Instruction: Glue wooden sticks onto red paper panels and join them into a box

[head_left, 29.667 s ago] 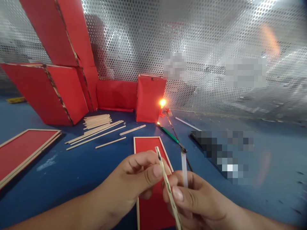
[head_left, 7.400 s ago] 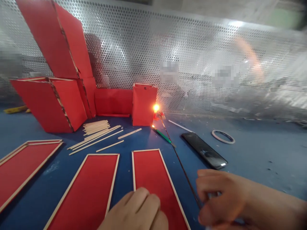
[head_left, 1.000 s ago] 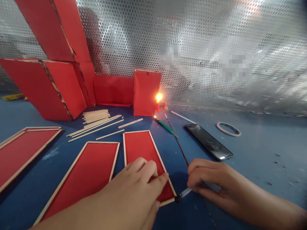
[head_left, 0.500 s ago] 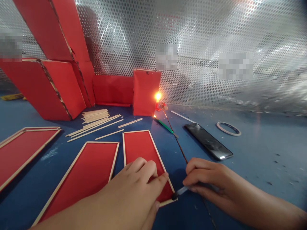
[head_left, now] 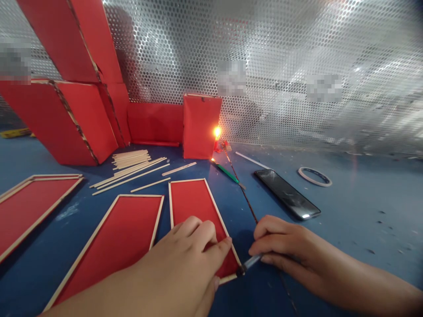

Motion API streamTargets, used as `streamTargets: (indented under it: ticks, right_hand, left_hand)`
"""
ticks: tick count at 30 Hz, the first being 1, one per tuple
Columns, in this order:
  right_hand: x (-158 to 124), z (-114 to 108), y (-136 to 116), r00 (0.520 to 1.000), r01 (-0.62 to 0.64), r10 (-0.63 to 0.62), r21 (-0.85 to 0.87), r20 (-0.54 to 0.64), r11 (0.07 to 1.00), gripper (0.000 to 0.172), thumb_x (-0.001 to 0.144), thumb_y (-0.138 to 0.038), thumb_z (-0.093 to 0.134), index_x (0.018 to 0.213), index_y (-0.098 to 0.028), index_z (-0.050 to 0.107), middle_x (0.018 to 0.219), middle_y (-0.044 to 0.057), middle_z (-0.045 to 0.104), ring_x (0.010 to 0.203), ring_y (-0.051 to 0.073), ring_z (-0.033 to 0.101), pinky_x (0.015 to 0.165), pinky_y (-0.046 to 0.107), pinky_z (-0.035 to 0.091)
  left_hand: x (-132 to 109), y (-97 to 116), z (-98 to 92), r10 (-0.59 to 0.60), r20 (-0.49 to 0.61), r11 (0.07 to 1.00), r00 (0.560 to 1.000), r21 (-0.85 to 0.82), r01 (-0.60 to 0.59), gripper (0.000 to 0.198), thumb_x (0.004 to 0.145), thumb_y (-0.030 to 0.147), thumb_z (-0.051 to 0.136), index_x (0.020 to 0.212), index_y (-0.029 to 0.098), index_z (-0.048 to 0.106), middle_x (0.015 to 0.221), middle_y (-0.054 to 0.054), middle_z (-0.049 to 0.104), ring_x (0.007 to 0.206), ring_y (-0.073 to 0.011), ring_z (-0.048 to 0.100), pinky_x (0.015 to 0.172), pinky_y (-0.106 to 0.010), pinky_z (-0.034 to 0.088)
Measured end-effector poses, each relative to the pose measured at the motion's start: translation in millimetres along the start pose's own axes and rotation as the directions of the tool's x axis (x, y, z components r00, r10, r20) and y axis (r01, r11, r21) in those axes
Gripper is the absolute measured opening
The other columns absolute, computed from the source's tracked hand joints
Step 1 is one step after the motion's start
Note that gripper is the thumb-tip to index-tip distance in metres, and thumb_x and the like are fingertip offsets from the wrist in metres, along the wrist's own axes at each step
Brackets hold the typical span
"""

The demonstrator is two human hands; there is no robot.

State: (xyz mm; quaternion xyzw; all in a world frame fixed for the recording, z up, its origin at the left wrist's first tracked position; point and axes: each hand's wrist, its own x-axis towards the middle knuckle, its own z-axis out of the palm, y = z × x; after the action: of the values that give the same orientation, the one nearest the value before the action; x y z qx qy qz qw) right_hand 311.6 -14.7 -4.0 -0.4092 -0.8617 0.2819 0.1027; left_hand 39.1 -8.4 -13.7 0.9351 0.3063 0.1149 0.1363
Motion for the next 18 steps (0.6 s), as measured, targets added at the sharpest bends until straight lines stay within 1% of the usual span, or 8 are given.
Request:
streamTargets:
  ticks: [3, 6, 7, 11, 13, 15, 18]
  right_hand:
    - [1.4, -0.8, -0.5, 1.0, 0.01, -0.01, 0.013, 0.006, 1.0, 0.026, 0.103, -0.021, 0.048, 0.11, -0.024, 0.073, 0.1, 0.006, 0.065, 0.09, 0.016, 0.065, 0.082, 0.027, 0.054]
    - [2.6, -2.2, -1.5, 0.999, 0.033, -0.033, 0.026, 0.011, 0.999, 0.026, 0.103, -0.021, 0.048, 0.117, -0.025, 0.07, 0.099, 0.006, 0.067, 0.09, 0.016, 0.065, 0.081, 0.028, 0.054]
    - [2.8, -2.6, -1.6, 0.999, 0.036, -0.037, 0.03, 0.011, 0.999, 0.025, 0.103, -0.021, 0.048, 0.116, -0.024, 0.07, 0.098, 0.006, 0.067, 0.09, 0.017, 0.065, 0.082, 0.028, 0.054]
    - [2.7, -4.0, -2.1, 0.999, 0.043, -0.044, 0.025, 0.012, 0.999, 0.022, 0.103, -0.018, 0.045, 0.101, -0.021, 0.067, 0.095, 0.006, 0.068, 0.09, 0.017, 0.063, 0.082, 0.028, 0.053]
    - [2.5, -4.6, -3.5, 0.999, 0.052, -0.053, 0.017, 0.013, 0.998, 0.023, 0.103, -0.017, 0.044, 0.101, -0.021, 0.067, 0.096, 0.006, 0.068, 0.09, 0.017, 0.063, 0.082, 0.029, 0.053]
    - [2.6, -5.4, -5.8, 0.998, 0.052, -0.052, 0.023, 0.03, 0.998, 0.025, 0.103, -0.017, 0.043, 0.103, -0.021, 0.067, 0.097, 0.006, 0.068, 0.09, 0.017, 0.064, 0.083, 0.028, 0.053]
    - [3.4, -6.7, -8.5, 0.998, 0.033, -0.035, 0.04, 0.05, 0.999, 0.019, 0.102, -0.02, 0.05, 0.105, -0.021, 0.069, 0.099, 0.006, 0.068, 0.089, 0.016, 0.066, 0.082, 0.027, 0.054]
  left_hand:
    - [4.4, 1.5, -0.9, -0.055, 0.088, 0.998, 0.995, -0.01, 0.056, 0.05, 0.084, 0.014, 0.05, 0.133, 0.02, 0.062, 0.105, -0.009, 0.067, 0.095, -0.029, 0.059, 0.083, -0.041, 0.05]
    - [6.5, 3.9, -2.9, -0.072, 0.094, 0.997, 0.993, -0.013, 0.074, 0.051, 0.085, 0.015, 0.052, 0.135, 0.02, 0.061, 0.11, -0.01, 0.067, 0.1, -0.031, 0.059, 0.086, -0.043, 0.051]
    - [7.1, 4.2, -2.9, -0.082, 0.108, 0.996, 0.991, -0.015, 0.084, 0.051, 0.085, 0.015, 0.053, 0.135, 0.019, 0.061, 0.11, -0.01, 0.067, 0.101, -0.0315, 0.059, 0.087, -0.044, 0.051]
    - [10.1, 2.0, -0.9, -0.115, 0.176, 0.993, 0.978, -0.012, 0.119, 0.055, 0.082, 0.014, 0.055, 0.136, 0.021, 0.062, 0.111, -0.01, 0.068, 0.101, -0.0327, 0.06, 0.086, -0.046, 0.052]
    - [11.0, 1.4, -1.3, -0.12, 0.187, 0.992, 0.975, -0.006, 0.123, 0.058, 0.082, 0.015, 0.055, 0.14, 0.022, 0.059, 0.114, -0.01, 0.067, 0.103, -0.0335, 0.059, 0.087, -0.047, 0.052]
    - [10.7, 2.4, -3.4, -0.116, 0.191, 0.993, 0.975, -0.015, 0.121, 0.056, 0.084, 0.016, 0.055, 0.139, 0.021, 0.06, 0.114, -0.011, 0.067, 0.103, -0.0332, 0.059, 0.088, -0.047, 0.052]
    - [7.8, 6.1, -8.0, -0.103, 0.162, 0.994, 0.981, -0.023, 0.108, 0.053, 0.086, 0.016, 0.052, 0.138, 0.019, 0.061, 0.114, -0.011, 0.067, 0.102, -0.0324, 0.058, 0.088, -0.046, 0.051]
